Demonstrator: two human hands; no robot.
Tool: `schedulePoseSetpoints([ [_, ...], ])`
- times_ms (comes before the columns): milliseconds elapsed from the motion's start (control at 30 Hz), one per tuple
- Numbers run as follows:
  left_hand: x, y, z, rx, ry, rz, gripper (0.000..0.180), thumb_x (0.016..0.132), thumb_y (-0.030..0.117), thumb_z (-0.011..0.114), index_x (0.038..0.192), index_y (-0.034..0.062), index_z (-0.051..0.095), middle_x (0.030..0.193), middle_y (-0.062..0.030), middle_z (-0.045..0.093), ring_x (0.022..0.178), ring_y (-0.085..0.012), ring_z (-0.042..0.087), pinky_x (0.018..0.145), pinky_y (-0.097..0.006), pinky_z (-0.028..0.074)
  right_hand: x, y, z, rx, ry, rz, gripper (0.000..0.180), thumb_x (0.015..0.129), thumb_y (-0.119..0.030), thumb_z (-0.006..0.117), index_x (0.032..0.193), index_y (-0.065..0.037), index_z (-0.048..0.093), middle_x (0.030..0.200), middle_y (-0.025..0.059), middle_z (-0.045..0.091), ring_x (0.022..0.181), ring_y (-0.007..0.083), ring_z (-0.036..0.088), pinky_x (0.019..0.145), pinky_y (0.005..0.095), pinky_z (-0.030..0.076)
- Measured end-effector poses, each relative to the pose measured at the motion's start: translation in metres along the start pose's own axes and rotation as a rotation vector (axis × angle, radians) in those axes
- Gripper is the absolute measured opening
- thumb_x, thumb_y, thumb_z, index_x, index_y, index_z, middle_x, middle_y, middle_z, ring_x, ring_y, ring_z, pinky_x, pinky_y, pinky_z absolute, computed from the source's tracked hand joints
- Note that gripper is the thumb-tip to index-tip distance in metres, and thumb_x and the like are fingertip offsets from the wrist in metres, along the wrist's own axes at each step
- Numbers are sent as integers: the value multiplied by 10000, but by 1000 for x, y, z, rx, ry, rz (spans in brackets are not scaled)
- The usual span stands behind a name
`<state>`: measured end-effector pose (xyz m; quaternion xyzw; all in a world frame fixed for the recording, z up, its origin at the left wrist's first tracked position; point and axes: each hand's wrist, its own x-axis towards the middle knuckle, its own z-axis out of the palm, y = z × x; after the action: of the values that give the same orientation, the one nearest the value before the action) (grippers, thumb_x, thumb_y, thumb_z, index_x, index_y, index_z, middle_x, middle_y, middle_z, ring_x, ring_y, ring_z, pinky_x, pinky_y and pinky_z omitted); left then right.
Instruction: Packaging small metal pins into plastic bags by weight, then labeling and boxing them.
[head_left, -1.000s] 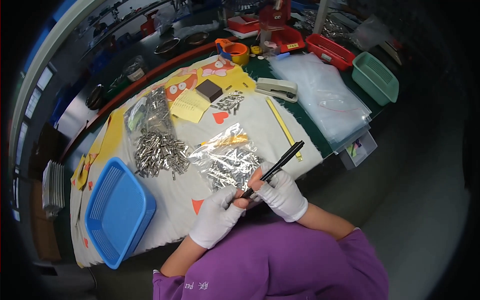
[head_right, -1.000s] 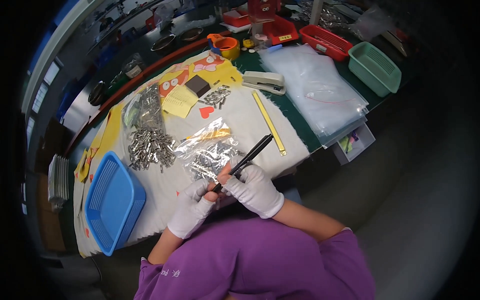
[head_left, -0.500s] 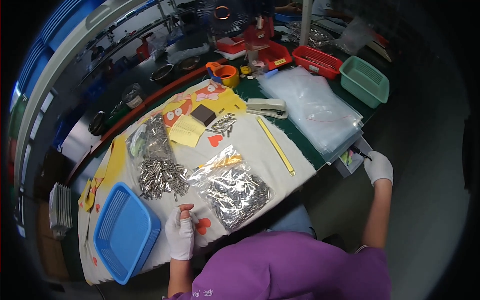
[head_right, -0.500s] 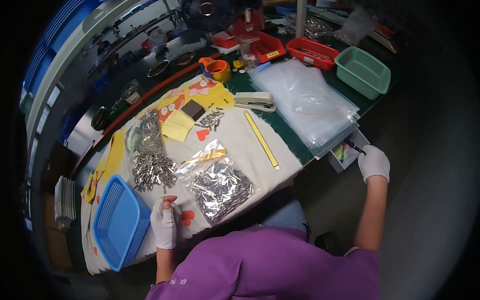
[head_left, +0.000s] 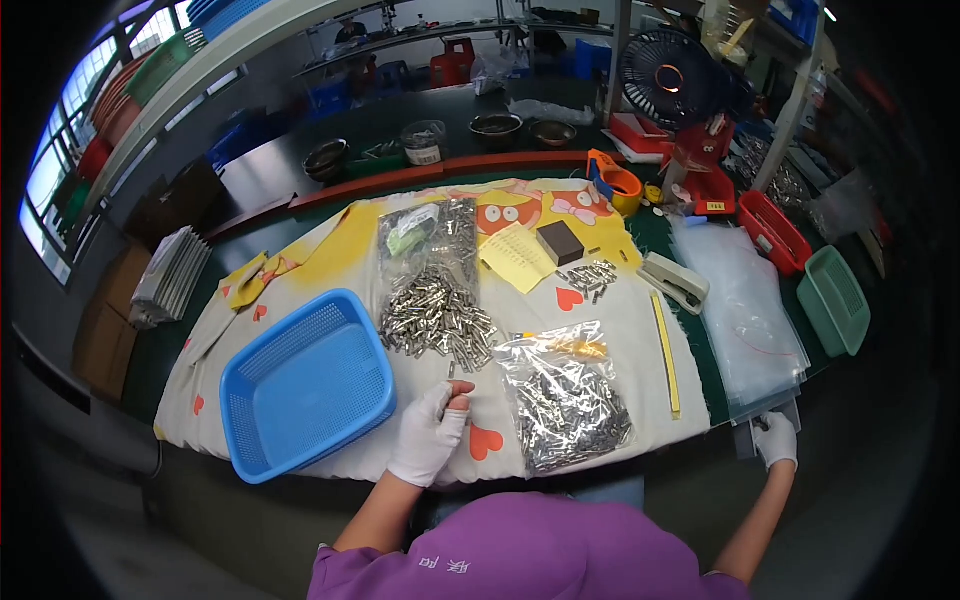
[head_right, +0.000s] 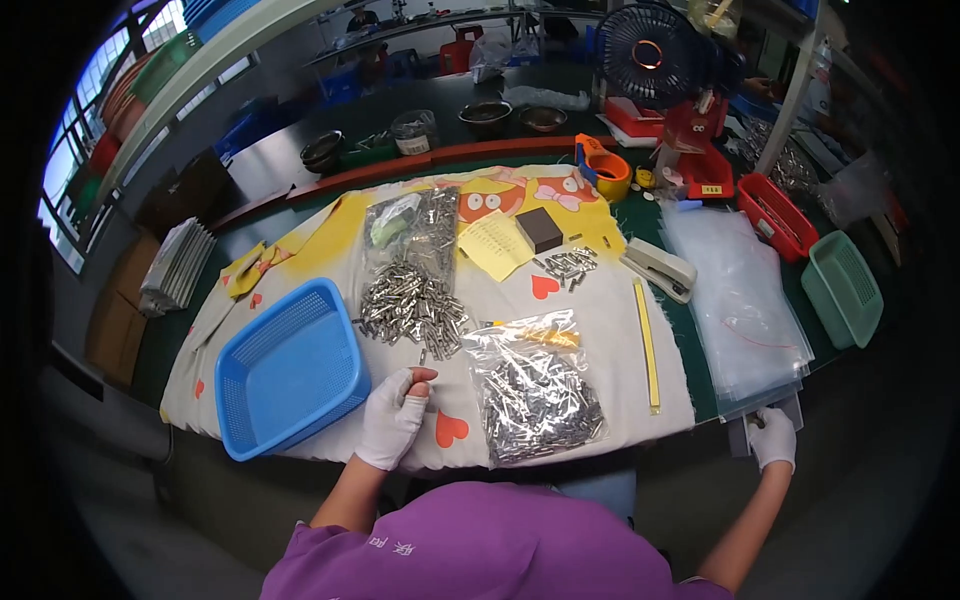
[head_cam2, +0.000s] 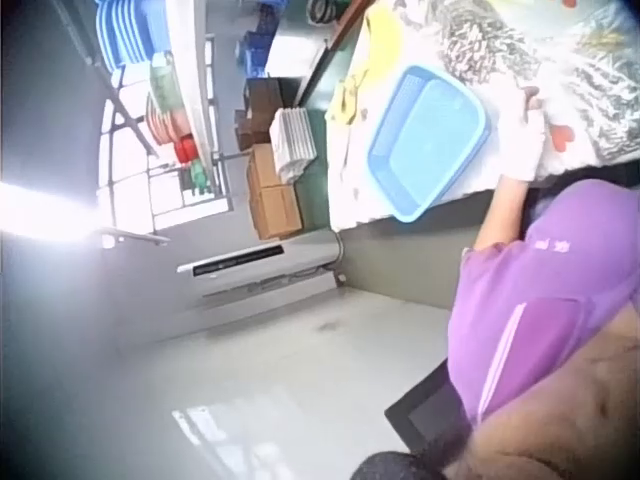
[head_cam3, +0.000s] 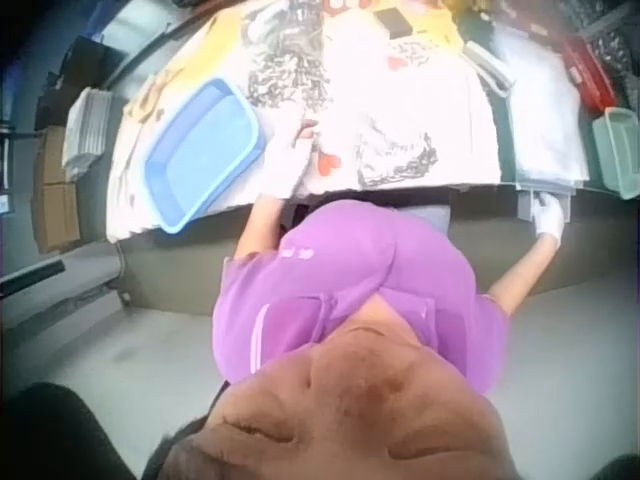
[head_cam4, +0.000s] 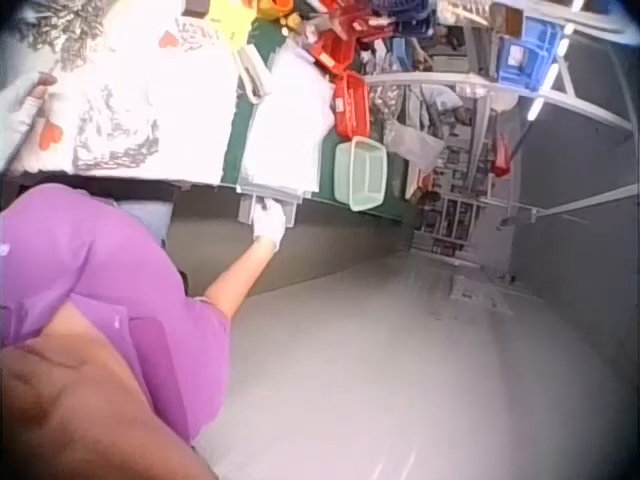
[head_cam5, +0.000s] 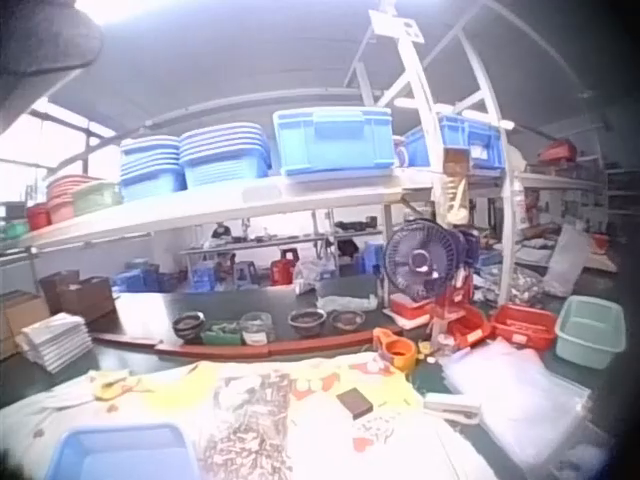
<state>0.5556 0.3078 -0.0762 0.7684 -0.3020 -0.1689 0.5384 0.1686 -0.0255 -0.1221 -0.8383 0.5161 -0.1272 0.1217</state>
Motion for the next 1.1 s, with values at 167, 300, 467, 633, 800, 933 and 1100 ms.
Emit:
schedulePoseSetpoints([
  [167, 8, -10, 6, 90, -45, 84, 181, 882, 157, 539, 988, 17, 585, 787, -86, 601, 671, -133, 572, 619, -250, 464, 24, 18, 15, -169, -98, 97, 186, 706, -157, 631, 807, -1, 644, 831, 238, 595, 811, 412, 576, 679, 423, 466],
  [300, 8, -6, 1, 96, -92, 117, 181, 883, 156, 533, 991, 21, 587, 819, -103, 603, 684, -172, 583, 632, -268, 474, 37, 62, 38, -89, -84, 17, 188, 704, -149, 634, 753, 32, 629, 741, 269, 571, 764, 430, 567, 636, 430, 456],
  [467, 6, -11, 1, 32, -134, 143, 187, 881, 139, 529, 1001, 7, 586, 803, -89, 594, 682, -153, 580, 622, -258, 473, 16, 18, -4, -27, 54, 71, 156, 757, -98, 588, 825, 40, 616, 864, 224, 605, 820, 362, 586, 705, 377, 452],
  [633, 6, 5, -5, -111, -252, -43, 183, 887, 131, 516, 995, 1, 587, 770, -74, 582, 663, -142, 592, 578, -248, 469, -18, 90, 15, -88, 778, 246, 276, 899, -163, 450, 1115, -18, 544, 1067, 157, 565, 945, 264, 550, 819, 333, 426],
  [800, 8, -15, -1, -26, -263, 229, 138, 831, 123, 551, 914, 22, 593, 794, -117, 613, 600, -253, 594, 554, -323, 470, -21, 130, 92, 1605, 502, 912, 499, 914, -415, 392, 1325, -133, 374, 1266, 69, 465, 1121, 249, 477, 954, 359, 380],
  [933, 10, -13, -3, -11, -215, 324, 113, 802, 120, 561, 868, 33, 592, 804, -134, 622, 603, -292, 580, 566, -347, 474, 8, 37, 91, 1719, 510, 688, 505, 932, -412, 334, 1326, -96, 365, 1315, 68, 418, 1188, 244, 412, 1002, 374, 328],
  [1100, 7, 1, -6, -71, -331, 11, 122, 799, 109, 573, 886, 33, 610, 717, -106, 611, 633, -263, 589, 584, -336, 478, 48, 42, 101, 1822, 383, 549, 455, 931, -323, 378, 1305, -63, 375, 1251, 85, 462, 1106, 231, 466, 949, 375, 367],
])
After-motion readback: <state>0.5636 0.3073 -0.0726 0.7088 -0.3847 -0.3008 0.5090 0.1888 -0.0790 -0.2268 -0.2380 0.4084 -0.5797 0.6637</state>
